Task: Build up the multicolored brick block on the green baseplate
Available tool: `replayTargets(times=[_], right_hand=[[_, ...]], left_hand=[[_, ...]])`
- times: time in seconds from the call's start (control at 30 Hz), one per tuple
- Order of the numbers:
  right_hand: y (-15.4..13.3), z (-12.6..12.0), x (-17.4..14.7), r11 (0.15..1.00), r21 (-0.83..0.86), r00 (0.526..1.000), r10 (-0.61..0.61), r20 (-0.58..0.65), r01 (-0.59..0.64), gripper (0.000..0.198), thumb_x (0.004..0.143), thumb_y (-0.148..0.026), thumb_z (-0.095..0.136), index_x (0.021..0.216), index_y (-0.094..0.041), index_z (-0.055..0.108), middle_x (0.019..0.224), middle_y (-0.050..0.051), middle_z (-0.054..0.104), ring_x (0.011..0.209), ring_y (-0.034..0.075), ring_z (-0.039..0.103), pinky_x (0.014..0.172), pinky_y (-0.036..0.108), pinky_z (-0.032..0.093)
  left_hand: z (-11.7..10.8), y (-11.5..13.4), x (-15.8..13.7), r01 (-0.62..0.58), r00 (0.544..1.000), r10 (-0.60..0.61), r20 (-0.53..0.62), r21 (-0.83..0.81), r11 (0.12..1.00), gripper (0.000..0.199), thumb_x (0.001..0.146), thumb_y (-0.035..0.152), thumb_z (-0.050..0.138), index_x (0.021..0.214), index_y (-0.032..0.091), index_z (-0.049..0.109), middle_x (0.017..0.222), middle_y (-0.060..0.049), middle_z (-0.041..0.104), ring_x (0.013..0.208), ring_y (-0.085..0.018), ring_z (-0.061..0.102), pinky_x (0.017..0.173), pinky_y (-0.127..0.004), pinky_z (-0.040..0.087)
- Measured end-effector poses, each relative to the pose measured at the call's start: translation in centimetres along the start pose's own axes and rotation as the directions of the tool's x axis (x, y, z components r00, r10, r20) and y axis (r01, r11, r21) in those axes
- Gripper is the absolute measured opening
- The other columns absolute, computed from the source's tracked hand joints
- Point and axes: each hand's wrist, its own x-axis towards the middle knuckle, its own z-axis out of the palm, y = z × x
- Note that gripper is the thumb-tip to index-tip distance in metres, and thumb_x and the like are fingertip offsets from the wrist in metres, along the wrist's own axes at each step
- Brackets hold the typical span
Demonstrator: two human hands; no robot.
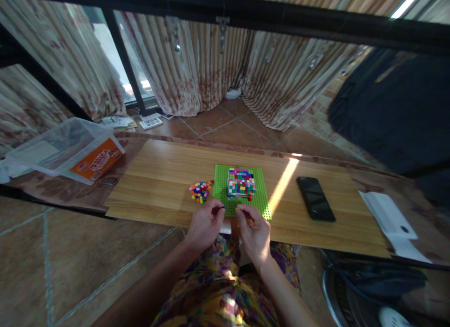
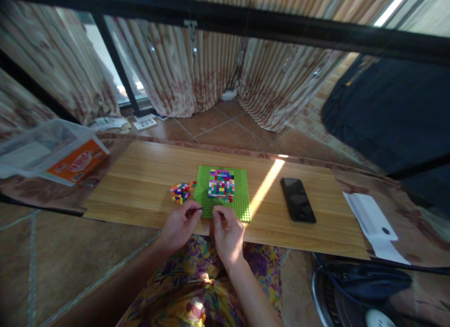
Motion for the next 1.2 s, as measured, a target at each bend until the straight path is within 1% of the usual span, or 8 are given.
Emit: replayTargets(times=[0.1,0.23,0.43,0.6,0.7,0.83,1.0,1.2], right_hand=[[0.7,-0.9,0.7,1.000,0.005,0.999,0.004,-0.043,-0.004,0.019,0.087,-0.030,0.056,0.098,-0.021,0.068,0.093,0.006,0.070,0.085,0.017,0.065,0.076,0.030,0.053],[1.2,-2.1,1.5,0.999,-0.038,1.000,-0.004,-0.023,0.003,0.020,0.088,-0.029,0.053,0.094,-0.021,0.071,0.091,0.006,0.070,0.085,0.017,0.065,0.076,0.031,0.053],[1.9,-2.9,2.2,0.998,-0.053,1.000,0.015,-0.014,-0.016,0.017,0.086,-0.030,0.056,0.091,-0.020,0.069,0.086,0.005,0.069,0.079,0.017,0.065,0.071,0.031,0.053],[2.3,-3.0,2.3,0.996,0.002,0.996,0.092,-0.014,-0.092,0.018,0.083,-0.032,0.060,0.093,-0.021,0.069,0.087,0.005,0.070,0.077,0.016,0.064,0.070,0.032,0.053],[1.8,-2.5,2.1,0.970,0.146,0.980,0.197,-0.018,-0.192,0.020,0.080,-0.035,0.064,0.092,-0.020,0.070,0.083,0.005,0.070,0.073,0.017,0.063,0.066,0.032,0.054],[0.3,-1.6,1.8,0.888,0.363,0.957,0.290,0.031,-0.281,0.020,0.075,-0.036,0.069,0.086,-0.019,0.069,0.072,0.002,0.068,0.062,0.014,0.061,0.060,0.029,0.053],[-1.0,-1.9,1.7,0.820,0.473,0.945,0.307,0.110,-0.321,0.020,0.073,-0.035,0.071,0.083,-0.018,0.067,0.069,0.001,0.067,0.060,0.012,0.060,0.060,0.027,0.053],[-1.1,-2.4,1.7,0.775,0.532,0.939,0.302,0.161,-0.341,0.022,0.074,-0.038,0.070,0.083,-0.018,0.064,0.067,0.000,0.065,0.057,0.012,0.059,0.056,0.025,0.052]], left_hand=[[-0.9,-1.0,0.9,-0.061,0.997,0.068,-0.045,0.139,0.988,0.010,0.085,0.022,0.051,0.088,0.019,0.060,0.082,-0.003,0.067,0.073,-0.015,0.062,0.067,-0.026,0.047],[-1.8,-2.6,1.6,-0.111,0.989,0.135,-0.059,0.313,0.943,0.011,0.087,0.021,0.050,0.090,0.019,0.060,0.087,-0.005,0.066,0.080,-0.018,0.061,0.072,-0.030,0.047],[-1.8,-3.7,1.5,-0.172,0.980,0.197,-0.028,0.376,0.910,0.012,0.089,0.020,0.047,0.091,0.020,0.059,0.092,-0.005,0.064,0.086,-0.018,0.060,0.078,-0.032,0.048],[-1.7,-3.0,1.5,-0.195,0.974,0.220,-0.059,0.278,0.940,0.016,0.087,0.018,0.050,0.100,0.020,0.060,0.105,-0.006,0.061,0.089,-0.016,0.060,0.081,-0.031,0.050],[-1.2,-1.4,1.5,-0.207,0.972,0.222,-0.074,0.170,0.963,0.018,0.088,0.020,0.051,0.102,0.020,0.062,0.104,-0.006,0.062,0.087,-0.015,0.061,0.080,-0.030,0.050],[-0.1,1.2,1.6,-0.236,0.971,0.237,-0.023,0.007,0.972,0.017,0.089,0.022,0.052,0.100,0.021,0.065,0.098,-0.005,0.066,0.087,-0.015,0.062,0.078,-0.028,0.051],[0.8,3.4,1.7,-0.285,0.955,0.293,0.053,-0.119,0.951,0.014,0.088,0.022,0.053,0.092,0.021,0.067,0.092,-0.005,0.069,0.087,-0.016,0.063,0.078,-0.029,0.051],[0.9,4.0,1.9,-0.252,0.953,0.273,0.128,-0.158,0.955,0.013,0.087,0.023,0.053,0.086,0.020,0.065,0.087,-0.004,0.067,0.082,-0.015,0.061,0.075,-0.028,0.049]])
